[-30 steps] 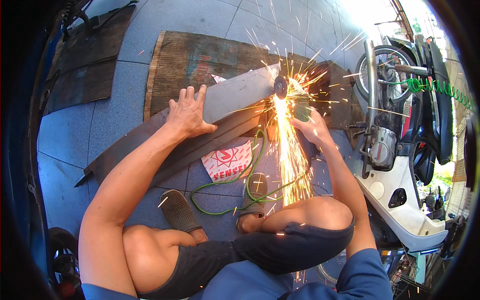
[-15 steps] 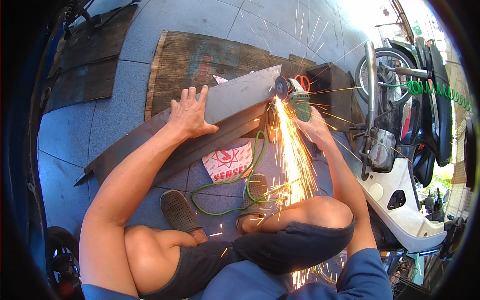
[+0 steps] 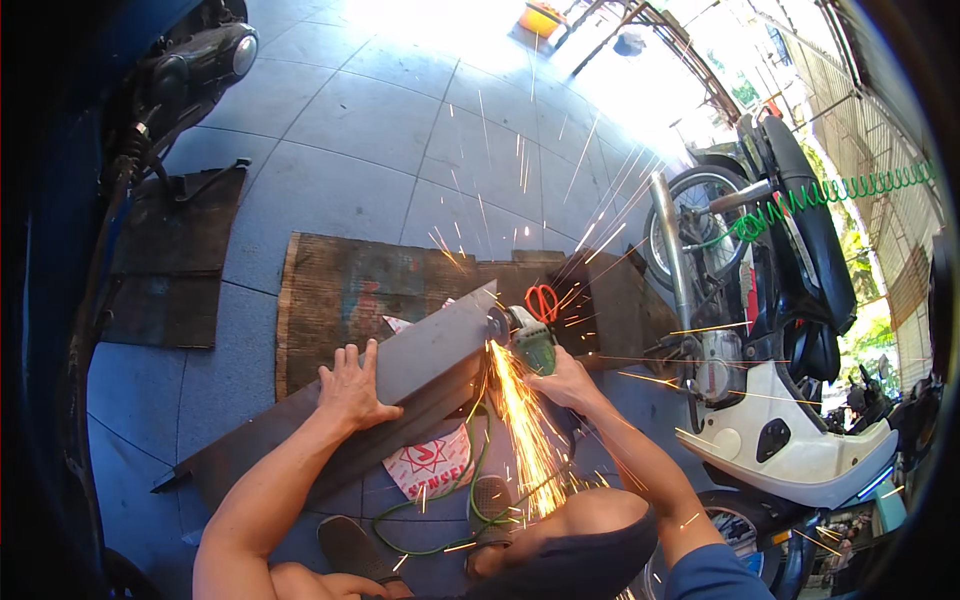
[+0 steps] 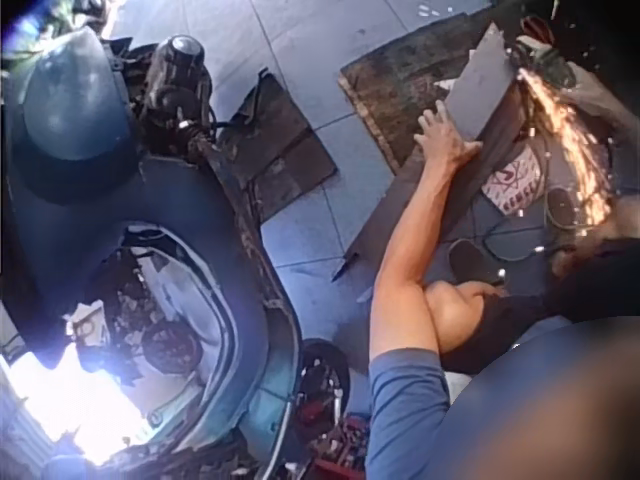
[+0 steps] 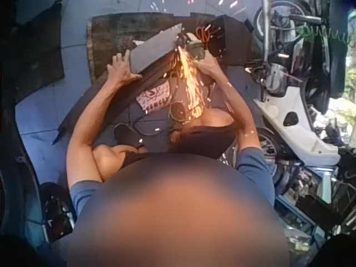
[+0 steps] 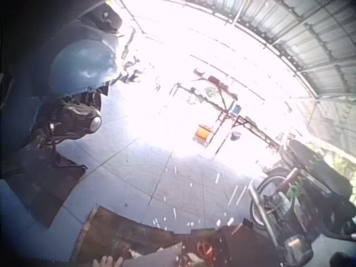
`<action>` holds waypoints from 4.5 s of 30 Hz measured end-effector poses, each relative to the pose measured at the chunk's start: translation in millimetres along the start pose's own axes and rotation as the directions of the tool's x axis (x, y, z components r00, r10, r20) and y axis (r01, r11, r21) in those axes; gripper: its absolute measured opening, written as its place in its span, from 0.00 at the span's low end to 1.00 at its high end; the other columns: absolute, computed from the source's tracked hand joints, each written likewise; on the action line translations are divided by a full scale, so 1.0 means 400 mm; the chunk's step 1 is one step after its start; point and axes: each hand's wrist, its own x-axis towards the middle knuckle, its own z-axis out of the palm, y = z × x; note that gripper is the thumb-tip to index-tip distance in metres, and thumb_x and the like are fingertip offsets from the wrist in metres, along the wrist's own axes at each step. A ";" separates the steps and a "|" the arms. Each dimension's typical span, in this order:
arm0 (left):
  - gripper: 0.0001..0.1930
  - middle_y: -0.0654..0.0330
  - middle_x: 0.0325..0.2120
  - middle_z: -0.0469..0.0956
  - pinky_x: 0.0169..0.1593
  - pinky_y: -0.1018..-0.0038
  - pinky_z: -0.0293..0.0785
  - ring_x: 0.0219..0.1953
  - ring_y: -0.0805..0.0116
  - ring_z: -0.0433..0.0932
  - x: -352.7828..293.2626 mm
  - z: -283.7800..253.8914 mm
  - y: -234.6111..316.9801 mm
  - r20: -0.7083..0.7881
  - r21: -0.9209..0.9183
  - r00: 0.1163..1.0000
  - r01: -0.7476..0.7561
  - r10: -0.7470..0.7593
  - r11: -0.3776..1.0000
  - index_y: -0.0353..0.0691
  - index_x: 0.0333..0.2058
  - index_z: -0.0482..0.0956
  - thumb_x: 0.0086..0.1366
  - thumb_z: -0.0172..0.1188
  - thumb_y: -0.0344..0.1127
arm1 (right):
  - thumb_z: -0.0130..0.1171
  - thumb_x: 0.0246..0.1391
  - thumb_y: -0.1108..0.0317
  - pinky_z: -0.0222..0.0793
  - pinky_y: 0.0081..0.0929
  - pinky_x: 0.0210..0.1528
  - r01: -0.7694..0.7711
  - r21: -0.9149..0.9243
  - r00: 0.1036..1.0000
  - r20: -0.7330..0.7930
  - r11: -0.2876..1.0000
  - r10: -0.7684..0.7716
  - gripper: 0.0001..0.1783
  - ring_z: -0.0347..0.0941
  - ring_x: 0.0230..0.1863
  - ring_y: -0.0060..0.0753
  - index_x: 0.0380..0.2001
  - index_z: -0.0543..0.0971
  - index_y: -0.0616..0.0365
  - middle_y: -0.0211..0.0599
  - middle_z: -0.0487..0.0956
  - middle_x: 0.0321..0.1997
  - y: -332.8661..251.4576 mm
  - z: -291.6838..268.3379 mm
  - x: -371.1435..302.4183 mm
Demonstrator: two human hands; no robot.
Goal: Use an angle grinder to cut a metal plate for a motorcycle part.
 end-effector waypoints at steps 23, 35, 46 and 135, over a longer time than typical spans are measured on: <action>0.64 0.47 0.60 0.64 0.59 0.42 0.68 0.65 0.47 0.63 0.016 0.005 0.007 -0.019 -0.005 0.999 -0.029 0.029 1.000 0.38 0.73 0.55 0.43 0.78 0.61 | 0.72 0.47 0.56 0.71 0.37 0.60 -0.052 -0.036 0.998 -0.046 0.998 0.050 0.38 0.79 0.56 0.45 0.58 0.73 0.64 0.52 0.81 0.53 0.003 0.001 0.005; 0.66 0.45 0.58 0.64 0.56 0.45 0.70 0.63 0.46 0.63 0.022 0.027 0.007 -0.066 0.021 0.996 -0.052 0.053 0.998 0.38 0.73 0.54 0.42 0.76 0.65 | 0.71 0.46 0.58 0.69 0.36 0.62 -0.002 -0.063 1.000 0.019 0.998 0.003 0.38 0.77 0.58 0.45 0.60 0.74 0.64 0.52 0.80 0.57 0.034 -0.018 0.061; 0.64 0.48 0.59 0.64 0.58 0.43 0.69 0.64 0.48 0.63 0.019 0.008 0.009 -0.026 0.022 0.999 -0.041 0.041 0.999 0.38 0.73 0.53 0.44 0.77 0.62 | 0.73 0.46 0.57 0.73 0.36 0.57 0.057 0.182 0.998 0.007 0.982 -0.059 0.35 0.81 0.50 0.44 0.54 0.75 0.66 0.50 0.84 0.50 0.087 -0.008 0.081; 0.64 0.46 0.59 0.63 0.58 0.43 0.68 0.64 0.48 0.62 0.024 0.018 0.008 -0.020 0.013 0.999 -0.036 0.037 0.999 0.38 0.74 0.54 0.44 0.76 0.62 | 0.71 0.44 0.55 0.71 0.32 0.59 0.011 0.070 0.997 0.074 0.997 -0.016 0.37 0.79 0.52 0.40 0.56 0.77 0.65 0.48 0.83 0.51 -0.025 -0.036 0.147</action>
